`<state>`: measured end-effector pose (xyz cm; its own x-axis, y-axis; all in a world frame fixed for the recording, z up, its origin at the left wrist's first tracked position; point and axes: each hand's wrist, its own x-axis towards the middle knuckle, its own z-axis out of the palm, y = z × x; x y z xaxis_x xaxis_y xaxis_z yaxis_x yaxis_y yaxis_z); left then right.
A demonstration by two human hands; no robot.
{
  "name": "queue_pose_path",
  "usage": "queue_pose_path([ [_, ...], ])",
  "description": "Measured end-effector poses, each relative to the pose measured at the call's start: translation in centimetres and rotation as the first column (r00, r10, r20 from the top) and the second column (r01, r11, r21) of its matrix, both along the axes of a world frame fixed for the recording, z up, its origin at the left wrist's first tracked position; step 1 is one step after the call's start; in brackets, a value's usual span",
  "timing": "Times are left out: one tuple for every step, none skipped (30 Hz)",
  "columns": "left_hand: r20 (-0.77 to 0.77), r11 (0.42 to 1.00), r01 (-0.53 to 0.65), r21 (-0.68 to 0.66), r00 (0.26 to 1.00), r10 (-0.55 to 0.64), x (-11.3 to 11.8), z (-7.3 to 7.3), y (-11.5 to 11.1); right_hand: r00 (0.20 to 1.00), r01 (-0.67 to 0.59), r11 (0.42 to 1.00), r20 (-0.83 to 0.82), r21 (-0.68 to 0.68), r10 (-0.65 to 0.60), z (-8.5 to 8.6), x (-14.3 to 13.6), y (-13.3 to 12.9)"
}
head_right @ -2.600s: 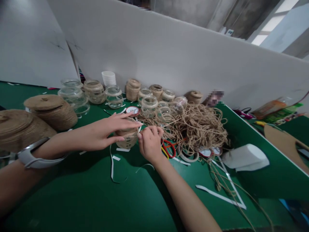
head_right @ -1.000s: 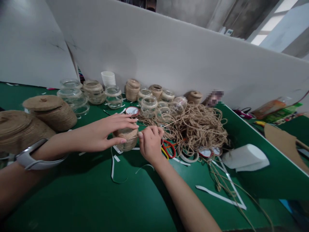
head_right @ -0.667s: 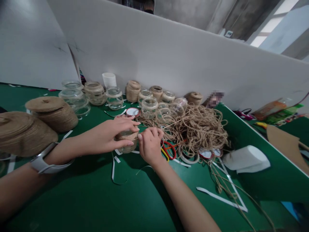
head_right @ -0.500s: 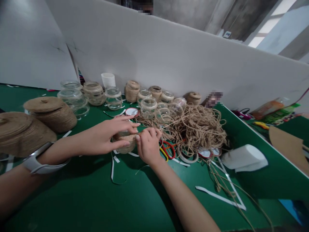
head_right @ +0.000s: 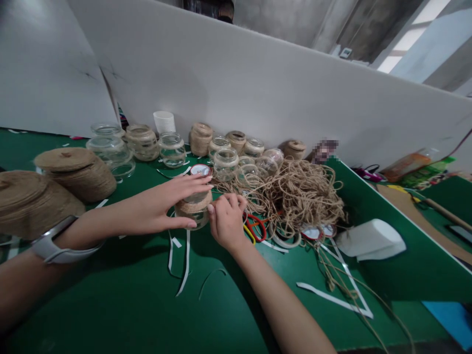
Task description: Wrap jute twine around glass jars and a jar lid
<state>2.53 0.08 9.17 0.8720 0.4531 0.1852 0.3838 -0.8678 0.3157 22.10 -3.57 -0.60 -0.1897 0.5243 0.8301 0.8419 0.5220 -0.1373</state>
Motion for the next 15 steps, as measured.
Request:
queue_pose_path([
  [0.003, 1.000, -0.007, 0.025, 1.000, 0.007, 0.0, -0.2, 0.2, 1.000, 0.000, 1.000, -0.004, -0.007, 0.000, 0.0, 0.0, 0.0],
  [0.005, 0.999, -0.009, 0.044, 1.000, 0.009, 0.0, -0.4, 0.4, 1.000, 0.000, 1.000, -0.011, -0.015, 0.000, 0.0, 0.0, 0.0],
  [0.005, 0.998, -0.007, 0.055, 1.000, 0.007, 0.0, -0.6, 0.5, 1.000, -0.001, 1.000, -0.021, -0.020, 0.000, 0.1, 0.0, 0.0],
  [0.005, 0.998, -0.005, 0.059, 1.000, 0.004, 0.0, -0.7, 0.7, 0.999, -0.001, 1.000, -0.033, -0.022, 0.000, 0.1, 0.0, 0.0],
  [0.007, 0.998, -0.003, 0.060, 1.000, 0.002, 0.0, -0.7, 0.7, 0.999, -0.001, 1.000, -0.044, -0.024, 0.000, 0.1, 0.0, 0.0],
  [0.010, 0.998, -0.002, 0.060, 1.000, 0.002, 0.0, -0.8, 0.8, 0.999, -0.001, 1.000, -0.050, -0.023, 0.000, 0.1, -0.1, -0.1],
  [0.012, 0.998, -0.003, 0.060, 1.000, 0.002, -0.1, -0.8, 0.8, 0.999, 0.002, 1.000, -0.049, -0.022, -0.003, 0.2, -0.1, -0.1],
  [0.014, 0.998, -0.002, 0.059, 1.000, 0.002, -0.1, -0.7, 0.8, 0.999, 0.006, 1.000, -0.041, -0.019, -0.007, 0.2, -0.1, -0.1],
  [0.015, 0.998, -0.001, 0.055, 1.000, 0.001, -0.1, -0.6, 0.7, 1.000, 0.012, 1.000, -0.026, -0.015, -0.012, 0.2, -0.1, -0.1],
  [0.014, 0.999, 0.000, 0.048, 1.000, -0.001, 0.0, -0.5, 0.7, 1.000, 0.018, 1.000, -0.010, -0.008, -0.018, 0.2, 0.0, -0.1],
  [0.014, 0.999, 0.005, 0.039, 1.000, -0.006, 0.0, -0.4, 0.6, 1.000, 0.025, 1.000, 0.004, 0.002, -0.025, 0.2, 0.0, -0.1],
  [0.014, 1.000, 0.014, 0.027, 1.000, -0.014, 0.0, -0.2, 0.5, 0.999, 0.032, 0.999, 0.014, 0.013, -0.032, 0.2, 0.0, -0.1],
  [0.015, 1.000, 0.028, 0.014, 1.000, -0.028, 0.0, -0.1, 0.5, 0.999, 0.035, 0.999, 0.021, 0.025, -0.036, 0.3, 0.0, 0.0],
  [0.014, 0.999, 0.044, -0.001, 0.999, -0.044, 0.0, 0.1, 0.4, 0.999, 0.036, 0.999, 0.025, 0.035, -0.037, 0.3, 0.0, 0.0],
  [0.010, 0.998, 0.060, -0.015, 0.998, -0.059, 0.0, 0.3, 0.4, 0.999, 0.034, 0.998, 0.029, 0.043, -0.035, 0.3, 0.1, -0.1],
])
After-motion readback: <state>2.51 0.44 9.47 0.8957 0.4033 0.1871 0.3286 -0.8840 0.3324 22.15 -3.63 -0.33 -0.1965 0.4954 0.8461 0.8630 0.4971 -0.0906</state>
